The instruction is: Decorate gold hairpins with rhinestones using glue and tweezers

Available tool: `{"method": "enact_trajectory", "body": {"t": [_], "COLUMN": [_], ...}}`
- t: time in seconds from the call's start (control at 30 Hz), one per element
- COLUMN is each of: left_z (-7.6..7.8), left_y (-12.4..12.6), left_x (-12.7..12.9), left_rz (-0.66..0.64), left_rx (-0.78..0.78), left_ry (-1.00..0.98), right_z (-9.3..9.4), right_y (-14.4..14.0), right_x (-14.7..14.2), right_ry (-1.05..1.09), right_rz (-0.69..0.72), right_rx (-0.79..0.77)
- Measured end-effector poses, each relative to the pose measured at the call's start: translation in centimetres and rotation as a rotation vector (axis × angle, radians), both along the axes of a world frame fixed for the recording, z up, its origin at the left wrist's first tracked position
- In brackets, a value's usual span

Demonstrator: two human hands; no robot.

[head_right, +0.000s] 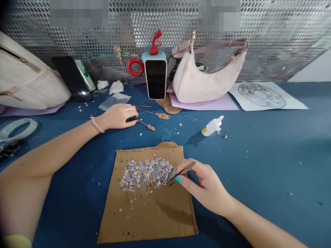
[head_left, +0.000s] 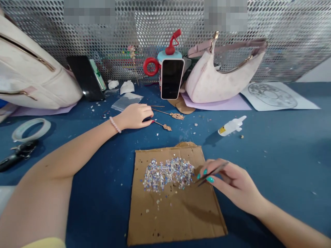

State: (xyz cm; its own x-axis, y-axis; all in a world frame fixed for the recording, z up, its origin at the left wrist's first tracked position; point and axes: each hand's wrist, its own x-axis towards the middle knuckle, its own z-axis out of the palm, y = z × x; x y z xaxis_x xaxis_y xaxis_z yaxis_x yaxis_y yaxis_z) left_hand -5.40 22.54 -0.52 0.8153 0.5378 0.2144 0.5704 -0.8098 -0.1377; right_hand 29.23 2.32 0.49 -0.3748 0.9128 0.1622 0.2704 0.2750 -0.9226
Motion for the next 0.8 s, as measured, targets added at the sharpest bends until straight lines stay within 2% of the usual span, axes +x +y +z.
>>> {"method": "enact_trajectory", "body": {"t": [0.17,0.33,0.53,0.67,0.8], "left_z": [0.7,1.6,1.9,2.7,3.1], "left_y": [0.1,-0.2,0.2,1.2,2.5], "left_x": [0.0,0.0,-0.8,-2.1,-3.7], "left_rz": [-0.077,-0.085,-0.001,0.088,0.15], "left_rx": [-0.057,-0.105,-0.137,-0.14,-0.206], "left_ry": [0.073,0.109,-0.012,-0.145,-0.218], "right_z": [0.2,0.5,0.3,0.1,0.1], "right_y": [0.0,0.1,0.1,0.0,-0.1], "right_x": [0.0,-0.3,-0.2,0.0,0.1], "right_ry": [-0.024,-0.046,-0.028,-0.023,-0.031], "right_rz": [0.002,-0.003,0.013,0.028,0.021], "right_rx": [0.027,0.035,0.052,0.055,0.042]}}
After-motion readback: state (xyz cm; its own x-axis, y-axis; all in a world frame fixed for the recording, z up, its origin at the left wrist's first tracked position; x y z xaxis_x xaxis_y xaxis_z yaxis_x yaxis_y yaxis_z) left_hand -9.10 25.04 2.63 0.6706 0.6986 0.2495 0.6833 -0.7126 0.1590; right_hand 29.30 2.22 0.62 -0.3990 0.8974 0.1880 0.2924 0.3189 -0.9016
